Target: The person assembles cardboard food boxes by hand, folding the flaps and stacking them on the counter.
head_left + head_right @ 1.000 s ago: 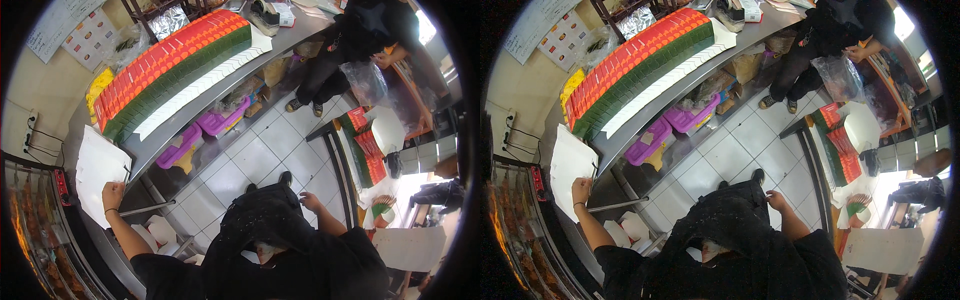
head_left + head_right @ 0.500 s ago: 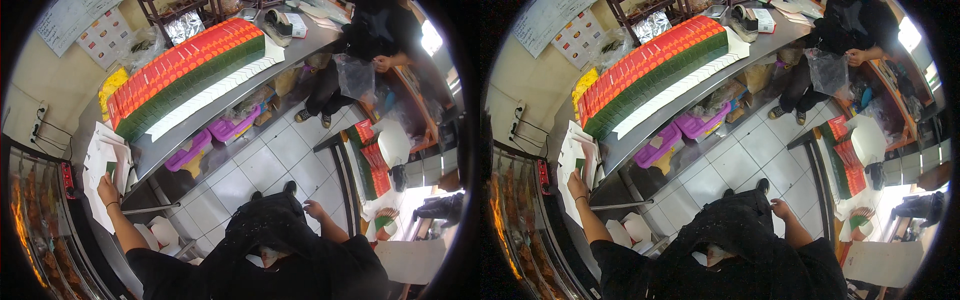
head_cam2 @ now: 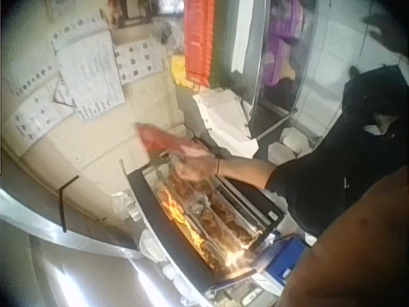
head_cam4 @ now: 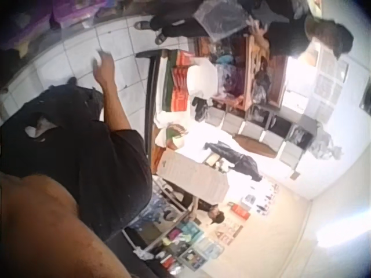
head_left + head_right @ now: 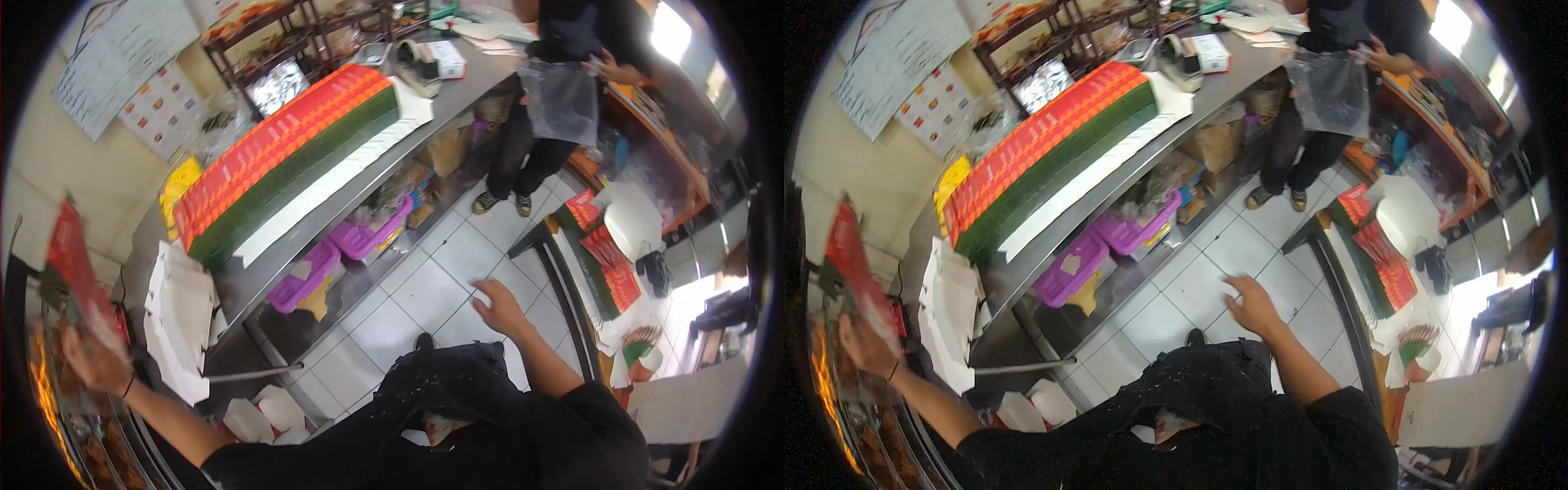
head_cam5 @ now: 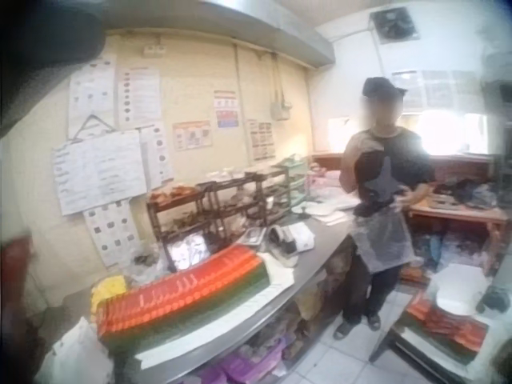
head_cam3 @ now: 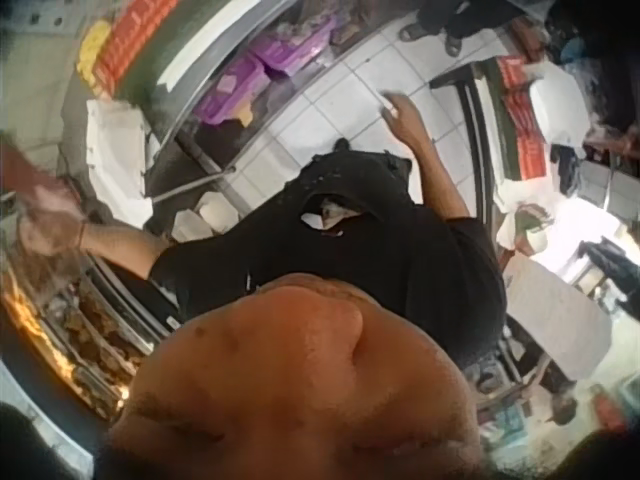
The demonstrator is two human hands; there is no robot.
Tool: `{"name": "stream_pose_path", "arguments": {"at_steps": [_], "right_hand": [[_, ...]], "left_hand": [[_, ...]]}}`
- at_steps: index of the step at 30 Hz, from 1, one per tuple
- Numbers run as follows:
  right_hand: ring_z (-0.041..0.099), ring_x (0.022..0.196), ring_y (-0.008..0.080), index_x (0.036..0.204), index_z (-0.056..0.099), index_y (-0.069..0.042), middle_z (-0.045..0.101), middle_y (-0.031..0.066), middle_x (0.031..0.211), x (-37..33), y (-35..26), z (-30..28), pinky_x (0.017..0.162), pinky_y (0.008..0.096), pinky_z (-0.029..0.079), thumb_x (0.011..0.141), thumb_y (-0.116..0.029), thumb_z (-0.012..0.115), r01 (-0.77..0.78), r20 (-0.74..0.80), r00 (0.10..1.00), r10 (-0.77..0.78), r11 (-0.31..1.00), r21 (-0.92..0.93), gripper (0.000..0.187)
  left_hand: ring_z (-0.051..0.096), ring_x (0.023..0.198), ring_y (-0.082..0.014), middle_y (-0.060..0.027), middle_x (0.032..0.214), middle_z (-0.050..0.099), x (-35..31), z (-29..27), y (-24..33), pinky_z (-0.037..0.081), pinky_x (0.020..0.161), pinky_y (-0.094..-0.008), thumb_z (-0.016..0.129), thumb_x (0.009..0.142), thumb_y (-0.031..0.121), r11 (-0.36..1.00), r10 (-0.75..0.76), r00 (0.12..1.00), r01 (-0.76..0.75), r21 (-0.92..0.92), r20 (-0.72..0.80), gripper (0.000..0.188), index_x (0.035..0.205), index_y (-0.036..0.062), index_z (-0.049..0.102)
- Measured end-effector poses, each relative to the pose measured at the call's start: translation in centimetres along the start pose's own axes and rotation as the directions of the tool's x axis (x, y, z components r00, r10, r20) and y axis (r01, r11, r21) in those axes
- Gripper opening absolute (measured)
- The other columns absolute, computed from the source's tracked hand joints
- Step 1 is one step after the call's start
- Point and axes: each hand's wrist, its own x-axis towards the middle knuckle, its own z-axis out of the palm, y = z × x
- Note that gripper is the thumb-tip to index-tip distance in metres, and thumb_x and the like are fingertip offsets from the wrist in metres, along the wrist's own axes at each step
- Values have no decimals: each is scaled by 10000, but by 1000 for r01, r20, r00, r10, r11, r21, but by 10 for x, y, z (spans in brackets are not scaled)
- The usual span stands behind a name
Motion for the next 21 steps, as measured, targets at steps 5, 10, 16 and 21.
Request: {"name": "stream_pose_path", "arguments": {"at_steps": [5,10,16,21], "right_hand": [[495,992,266,1043,534,-80,527,107,1032,29,-199,-83,827,377,401,670,-150,622,842,-339,523,-782,536,62,389],[483,1013,296,1096,500,-79,493,141,1130,-8,-216,-158,826,368,390,679,-119,600,629,-472,466,-748,655,-418,430],[553,800,346,954,514,-24,580,187,825,-54,-5,-135,707,431,433,766,-202,497,-39,-60,998,29,983,-180,259],[584,780,314,838,592,-51,606,160,801,-153,98,-103,708,386,449,757,-116,501,-450,-82,892,444,890,-72,139]], "left_hand": [[567,836,-160,-96,937,605,176,-46,127,449,723,-251,546,799,19,803,210,969,-96,-589,128,162,948,-27,589],[561,711,-240,-85,782,584,137,-84,383,444,636,-312,561,626,50,168,411,908,-159,-973,-77,186,809,58,588],[508,588,-186,-15,631,505,5,-182,545,408,592,-337,558,626,103,-212,528,834,-53,-976,-160,61,687,113,554],[511,791,-212,-49,780,512,-71,-264,584,376,784,-370,533,743,162,-324,595,797,126,-937,-99,182,904,80,554]]}}
